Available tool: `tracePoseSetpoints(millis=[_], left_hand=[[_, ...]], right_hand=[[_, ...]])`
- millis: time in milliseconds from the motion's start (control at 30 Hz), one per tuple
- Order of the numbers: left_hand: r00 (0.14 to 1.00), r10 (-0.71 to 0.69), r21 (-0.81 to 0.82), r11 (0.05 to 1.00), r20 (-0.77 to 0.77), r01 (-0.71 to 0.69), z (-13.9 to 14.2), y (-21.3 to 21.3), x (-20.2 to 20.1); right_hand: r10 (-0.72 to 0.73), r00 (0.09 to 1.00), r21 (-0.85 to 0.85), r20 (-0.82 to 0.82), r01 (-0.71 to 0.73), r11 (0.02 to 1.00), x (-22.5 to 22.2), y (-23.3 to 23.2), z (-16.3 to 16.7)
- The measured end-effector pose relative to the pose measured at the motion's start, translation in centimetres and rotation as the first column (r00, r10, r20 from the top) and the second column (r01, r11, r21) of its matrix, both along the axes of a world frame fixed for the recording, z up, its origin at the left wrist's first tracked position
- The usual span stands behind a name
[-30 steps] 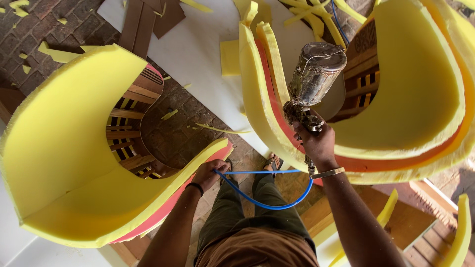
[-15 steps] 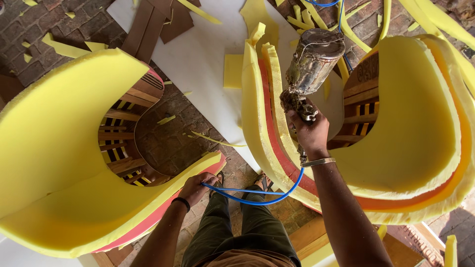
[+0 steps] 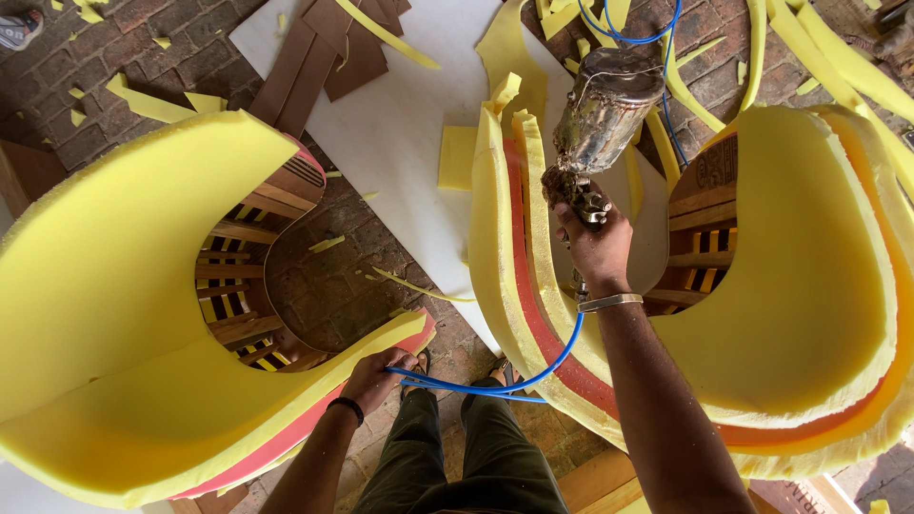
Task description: The person uses a spray gun to apply adhesive to the edges of a large yellow foam structure, then refills the spray gun from a metal can and continues spraying. The person also adjusts foam pieces by hand to fit the structure.
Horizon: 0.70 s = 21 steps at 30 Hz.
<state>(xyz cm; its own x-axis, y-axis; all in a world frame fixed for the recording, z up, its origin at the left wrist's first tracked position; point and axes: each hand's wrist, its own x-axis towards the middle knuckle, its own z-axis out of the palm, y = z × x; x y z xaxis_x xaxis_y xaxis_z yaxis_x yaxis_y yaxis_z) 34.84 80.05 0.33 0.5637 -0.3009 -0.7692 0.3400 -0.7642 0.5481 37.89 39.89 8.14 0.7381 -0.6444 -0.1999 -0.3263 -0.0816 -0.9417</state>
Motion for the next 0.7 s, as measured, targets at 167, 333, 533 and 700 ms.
tracePoseSetpoints(millis=[167,333,533,700], left_hand=[[0.998,-0.048,-0.082,0.995,0.048,0.052,-0.4,0.2,-0.3],[0.984,-0.156,-0.222,0.96,0.083,0.171,-0.7,0.1,-0.8],[0.946,-0.306,-0.198,0.926,0.104,0.321,-0.1,0.1,-1.1],[0.959,-0.25,-0.271,0.922,0.134,0.278,-0.5,1.0,-1.4]], right_hand=[[0.058,0.996,-0.055,-0.07,-0.062,0.997,-4.3,1.8,1.1],[0.022,0.987,-0.053,-0.162,-0.031,0.998,-11.1,5.3,2.3],[-0.039,0.98,-0.116,-0.193,0.017,0.993,-15.8,7.6,2.9],[-0.143,0.985,-0.082,-0.101,0.135,0.987,-15.7,6.7,3.6]])
